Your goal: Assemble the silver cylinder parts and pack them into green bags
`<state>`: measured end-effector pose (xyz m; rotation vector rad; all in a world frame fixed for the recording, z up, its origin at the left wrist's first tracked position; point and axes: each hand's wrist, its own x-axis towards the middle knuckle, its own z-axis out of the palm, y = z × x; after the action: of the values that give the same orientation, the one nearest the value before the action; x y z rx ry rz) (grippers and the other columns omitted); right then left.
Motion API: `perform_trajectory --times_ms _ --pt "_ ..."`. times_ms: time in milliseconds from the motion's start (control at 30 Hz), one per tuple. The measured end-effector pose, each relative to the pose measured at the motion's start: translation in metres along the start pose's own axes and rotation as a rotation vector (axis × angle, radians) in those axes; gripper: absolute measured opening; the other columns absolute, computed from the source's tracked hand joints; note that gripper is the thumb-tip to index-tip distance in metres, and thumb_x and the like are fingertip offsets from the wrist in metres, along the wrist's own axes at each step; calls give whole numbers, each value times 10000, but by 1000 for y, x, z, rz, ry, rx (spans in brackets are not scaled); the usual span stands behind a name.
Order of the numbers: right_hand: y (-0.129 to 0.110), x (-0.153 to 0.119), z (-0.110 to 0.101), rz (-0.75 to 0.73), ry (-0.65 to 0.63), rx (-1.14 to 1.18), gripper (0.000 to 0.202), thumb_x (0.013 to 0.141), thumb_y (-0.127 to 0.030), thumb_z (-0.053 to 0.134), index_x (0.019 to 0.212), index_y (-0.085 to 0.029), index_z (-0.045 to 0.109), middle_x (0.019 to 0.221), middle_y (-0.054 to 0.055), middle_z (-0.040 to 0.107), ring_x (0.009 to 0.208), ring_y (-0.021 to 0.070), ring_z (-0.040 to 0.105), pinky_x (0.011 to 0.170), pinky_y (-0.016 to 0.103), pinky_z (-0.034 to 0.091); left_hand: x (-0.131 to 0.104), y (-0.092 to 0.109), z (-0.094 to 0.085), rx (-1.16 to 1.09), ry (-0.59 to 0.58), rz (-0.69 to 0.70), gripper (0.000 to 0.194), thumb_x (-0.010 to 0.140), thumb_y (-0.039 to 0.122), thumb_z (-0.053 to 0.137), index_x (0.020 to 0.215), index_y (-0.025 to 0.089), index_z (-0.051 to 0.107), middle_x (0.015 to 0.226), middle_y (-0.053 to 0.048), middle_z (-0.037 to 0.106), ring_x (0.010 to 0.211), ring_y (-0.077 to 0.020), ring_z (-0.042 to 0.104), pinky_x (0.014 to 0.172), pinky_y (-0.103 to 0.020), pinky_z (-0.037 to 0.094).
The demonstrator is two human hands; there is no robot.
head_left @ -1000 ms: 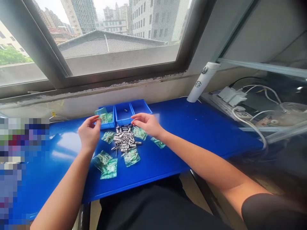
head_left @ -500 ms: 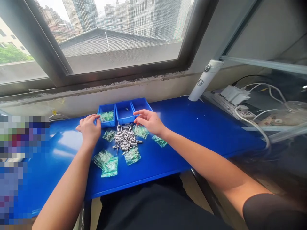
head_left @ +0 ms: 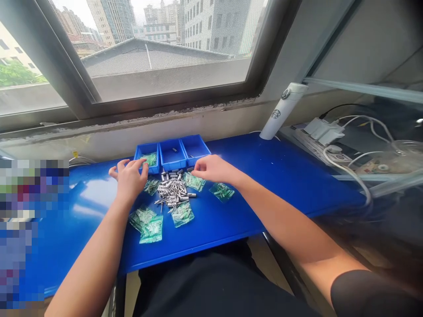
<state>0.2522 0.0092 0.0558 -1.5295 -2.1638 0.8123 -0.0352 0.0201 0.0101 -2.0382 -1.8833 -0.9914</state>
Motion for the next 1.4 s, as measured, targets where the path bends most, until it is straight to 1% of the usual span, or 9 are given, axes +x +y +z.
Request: perform_trajectory --times_ms 100,200,400,567,700,867,1067,1300,1400 --pt "3 -2 -13 9 -65 -94 304 783 -460 695 681 -179 634 729 34 687 677 152 598 589 262 383 0 -1 1 11 -28 0 288 940 409 512 971 267 761 1084 -130 762 1204 -405 482 1027 -660 177" --pt "3 -3 -18 19 -118 -170 330 797 -486 679 681 -185 610 755 40 692 692 158 598 578 261 372 0 0 -1 43 -74 -5 314 948 428 493 994 269 760 1073 -136 762 1202 -411 489 1029 -675 170" --pt "4 -8 -25 22 -440 -365 369 673 -495 790 795 -194 615 854 41 697 746 176 614 573 258 364 1 5 -3 46 -171 -16 329 945 459 501 1054 285 757 1112 -135 751 1195 -410 528 1040 -678 173" --pt "7 -11 -26 34 -514 -427 486 555 -450 858 875 -213 579 884 14 670 748 176 605 558 259 344 2 3 -1 -21 -248 -82 357 946 474 486 1127 299 739 1249 -118 701 1179 -380 578 1036 -605 258" --pt "4 -12 -21 40 -574 -413 466 559 -381 846 886 -222 555 841 -6 649 725 170 594 545 263 334 1 2 -1 -39 -268 -74 374 954 470 470 1161 290 723 1255 -118 696 1187 -368 587 1016 -566 311" --pt "4 -11 -16 -1 -564 -395 430 568 -317 809 894 -225 544 912 5 642 753 170 583 548 260 352 -2 1 2 -24 -186 -29 340 939 448 504 1130 292 737 1301 -121 670 1206 -376 555 1022 -573 318" --pt "3 -10 -12 -28 -572 -350 402 570 -273 788 882 -219 539 933 19 645 791 182 592 567 253 383 -3 5 2 -59 -119 -63 298 898 405 568 1098 272 744 1421 -139 579 1312 -398 476 1020 -598 337" --pt "-2 -13 -8 -77 -584 -252 335 585 -128 683 863 -219 522 877 8 647 733 162 576 570 249 392 -4 16 -10 -89 66 23 215 923 327 539 970 256 737 1300 -103 663 1270 -327 533 1058 -529 310" --pt "-4 -14 -11 -67 -571 -217 319 583 -95 653 849 -212 522 855 1 647 704 147 572 575 243 401 -5 20 -13 -134 85 81 219 930 316 520 939 245 727 1211 -83 710 1208 -296 581 1049 -489 343"
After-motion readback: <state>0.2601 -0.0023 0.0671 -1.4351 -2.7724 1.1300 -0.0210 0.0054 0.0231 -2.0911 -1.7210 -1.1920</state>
